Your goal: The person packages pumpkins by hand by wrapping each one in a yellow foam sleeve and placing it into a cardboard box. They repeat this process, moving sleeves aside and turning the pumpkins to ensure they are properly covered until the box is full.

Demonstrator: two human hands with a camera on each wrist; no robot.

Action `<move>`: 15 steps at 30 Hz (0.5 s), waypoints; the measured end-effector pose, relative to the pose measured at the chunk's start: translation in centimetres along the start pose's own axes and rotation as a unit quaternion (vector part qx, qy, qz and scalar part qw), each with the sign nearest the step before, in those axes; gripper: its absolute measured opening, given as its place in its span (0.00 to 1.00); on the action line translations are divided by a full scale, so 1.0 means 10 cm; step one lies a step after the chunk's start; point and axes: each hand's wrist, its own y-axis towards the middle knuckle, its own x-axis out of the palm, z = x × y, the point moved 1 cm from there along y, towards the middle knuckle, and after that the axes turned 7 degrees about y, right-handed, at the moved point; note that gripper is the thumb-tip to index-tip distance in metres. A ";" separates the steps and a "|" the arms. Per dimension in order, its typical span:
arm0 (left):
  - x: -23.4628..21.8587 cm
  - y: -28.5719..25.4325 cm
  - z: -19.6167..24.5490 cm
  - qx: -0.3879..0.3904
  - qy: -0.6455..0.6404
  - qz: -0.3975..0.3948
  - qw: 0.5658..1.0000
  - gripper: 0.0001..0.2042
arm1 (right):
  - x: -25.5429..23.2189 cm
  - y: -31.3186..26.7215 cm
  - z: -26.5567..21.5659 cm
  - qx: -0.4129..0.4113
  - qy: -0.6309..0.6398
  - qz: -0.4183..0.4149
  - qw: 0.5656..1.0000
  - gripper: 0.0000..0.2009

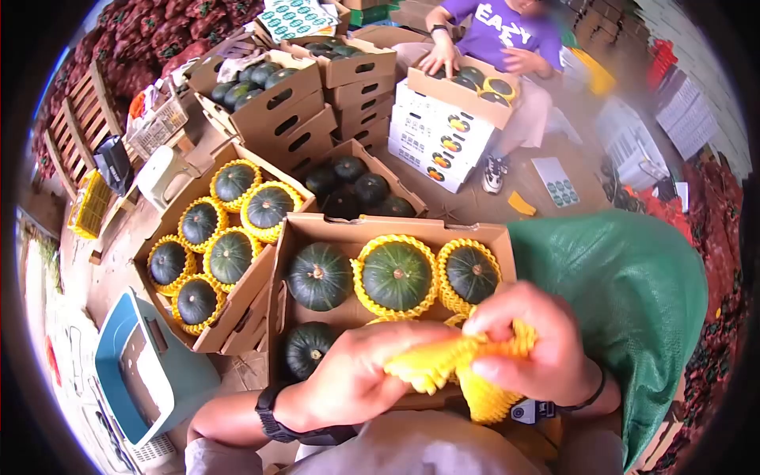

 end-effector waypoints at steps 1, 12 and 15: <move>-0.03 -0.12 -0.05 -0.089 -0.029 0.053 0.994 0.18 | 0.08 0.03 0.21 -0.003 0.033 0.068 0.997 0.16; -0.14 -0.39 -0.06 -0.032 0.282 0.069 0.957 0.17 | 0.61 -0.07 0.29 0.159 0.071 -0.147 0.974 0.16; -0.28 -0.40 -0.02 -0.025 0.325 0.043 0.944 0.24 | 0.53 -0.19 0.39 0.261 0.264 -0.234 0.899 0.17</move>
